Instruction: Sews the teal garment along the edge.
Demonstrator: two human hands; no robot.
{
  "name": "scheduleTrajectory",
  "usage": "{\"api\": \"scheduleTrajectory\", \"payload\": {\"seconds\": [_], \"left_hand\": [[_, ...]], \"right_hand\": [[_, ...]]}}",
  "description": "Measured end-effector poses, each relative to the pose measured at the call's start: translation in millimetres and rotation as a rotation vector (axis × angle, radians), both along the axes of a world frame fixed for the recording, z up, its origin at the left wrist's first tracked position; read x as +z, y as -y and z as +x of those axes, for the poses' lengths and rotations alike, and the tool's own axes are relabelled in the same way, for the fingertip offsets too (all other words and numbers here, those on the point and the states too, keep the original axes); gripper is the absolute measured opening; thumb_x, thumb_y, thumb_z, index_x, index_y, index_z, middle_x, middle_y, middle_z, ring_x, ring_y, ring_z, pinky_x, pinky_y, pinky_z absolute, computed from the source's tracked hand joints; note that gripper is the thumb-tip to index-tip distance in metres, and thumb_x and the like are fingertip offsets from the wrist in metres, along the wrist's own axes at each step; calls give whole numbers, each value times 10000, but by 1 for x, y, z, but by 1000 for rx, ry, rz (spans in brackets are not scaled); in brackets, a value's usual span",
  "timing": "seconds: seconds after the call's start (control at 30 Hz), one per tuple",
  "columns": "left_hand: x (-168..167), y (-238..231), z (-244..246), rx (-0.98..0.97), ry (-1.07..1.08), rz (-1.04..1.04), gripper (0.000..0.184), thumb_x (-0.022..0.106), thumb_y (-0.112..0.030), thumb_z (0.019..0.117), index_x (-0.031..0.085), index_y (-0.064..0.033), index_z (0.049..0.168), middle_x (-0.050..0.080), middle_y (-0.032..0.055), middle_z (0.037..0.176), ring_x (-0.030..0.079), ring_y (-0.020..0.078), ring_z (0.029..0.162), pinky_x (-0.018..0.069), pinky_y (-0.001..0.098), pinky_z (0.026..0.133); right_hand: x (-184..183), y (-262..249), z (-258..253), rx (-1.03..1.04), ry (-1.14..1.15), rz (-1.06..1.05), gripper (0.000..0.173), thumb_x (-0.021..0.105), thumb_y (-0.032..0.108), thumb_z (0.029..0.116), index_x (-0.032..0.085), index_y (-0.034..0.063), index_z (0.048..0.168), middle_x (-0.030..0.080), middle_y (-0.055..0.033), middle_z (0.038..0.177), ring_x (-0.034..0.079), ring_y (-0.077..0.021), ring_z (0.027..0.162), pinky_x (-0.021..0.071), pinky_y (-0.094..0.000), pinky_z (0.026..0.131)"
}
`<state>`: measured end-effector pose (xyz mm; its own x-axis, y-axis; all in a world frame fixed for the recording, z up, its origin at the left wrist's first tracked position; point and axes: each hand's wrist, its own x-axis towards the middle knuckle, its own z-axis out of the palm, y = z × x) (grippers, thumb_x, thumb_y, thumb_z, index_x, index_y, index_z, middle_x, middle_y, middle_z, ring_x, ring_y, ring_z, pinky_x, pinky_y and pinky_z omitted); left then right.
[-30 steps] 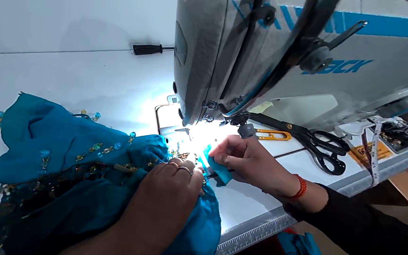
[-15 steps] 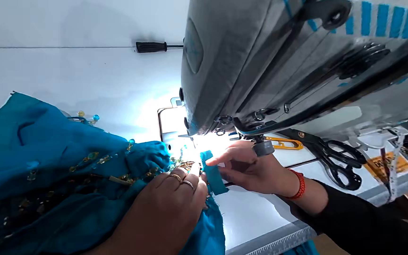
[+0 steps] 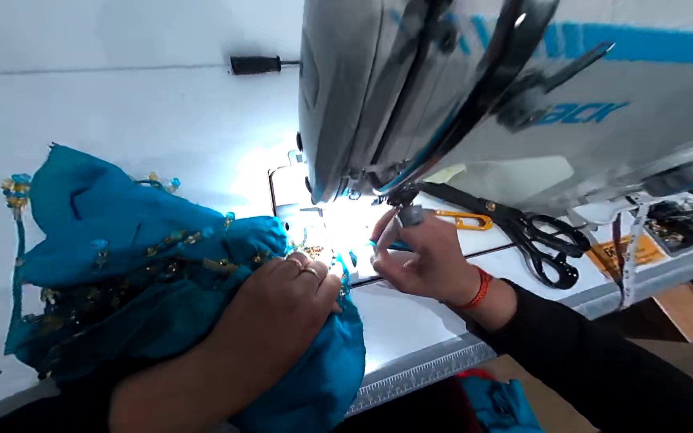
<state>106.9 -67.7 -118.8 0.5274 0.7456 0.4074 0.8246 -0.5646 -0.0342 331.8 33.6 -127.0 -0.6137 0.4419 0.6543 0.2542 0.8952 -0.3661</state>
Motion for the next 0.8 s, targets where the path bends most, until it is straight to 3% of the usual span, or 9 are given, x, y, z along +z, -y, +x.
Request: {"api": "scheduleTrajectory", "payload": {"seconds": [0.17, 0.27, 0.4, 0.57, 0.67, 0.8], "left_hand": [[-3, -1, 1, 0, 32, 25, 360, 446, -303, 1050, 770, -162, 1114, 749, 75, 928, 726, 259, 878, 574, 375, 731], [-4, 0, 2, 10, 18, 43, 354, 440, -308, 1054, 745, -181, 1180, 757, 76, 977, 731, 267, 903, 573, 378, 729], [-7, -2, 1, 10, -27, 61, 381, 422, -300, 1046, 761, -144, 1120, 745, 85, 1022, 705, 280, 865, 541, 386, 679], [-6, -2, 1, 27, -61, 59, 409, 396, -302, 1050, 769, -135, 1069, 746, 73, 1051, 706, 264, 874, 541, 377, 687], [-7, -2, 1, 34, -82, 63, 457, 359, -325, 1064, 757, -100, 1065, 749, 65, 1042, 700, 261, 880, 526, 380, 691], [-7, -1, 0, 28, -115, 64, 469, 345, -327, 1071, 735, -93, 1188, 743, 70, 1027, 683, 265, 863, 499, 386, 679]], "right_hand": [[-3, 5, -4, -49, 3, 172, 98, 641, 154, 893, 693, 72, 901, 631, -53, 831, 615, -105, 811, 504, -172, 735], [-5, 6, -3, 54, 33, 195, 124, 615, 167, 929, 704, 87, 897, 639, -38, 790, 615, -131, 797, 498, -224, 741], [-5, 10, -3, 217, 11, 179, 125, 596, 123, 960, 705, 71, 931, 674, -67, 850, 674, -185, 945, 548, -271, 869], [-4, 10, -2, 334, 46, 171, 185, 522, 90, 1004, 697, 45, 963, 676, -90, 870, 672, -193, 910, 545, -262, 815], [-6, 9, -2, 303, 86, 84, 149, 571, 138, 990, 699, 70, 1028, 692, -80, 946, 668, -165, 957, 542, -241, 835], [-8, 5, -3, 113, 183, -97, 268, 693, 224, 857, 713, 132, 1108, 689, -41, 1096, 642, -125, 1023, 543, -243, 852]]}}
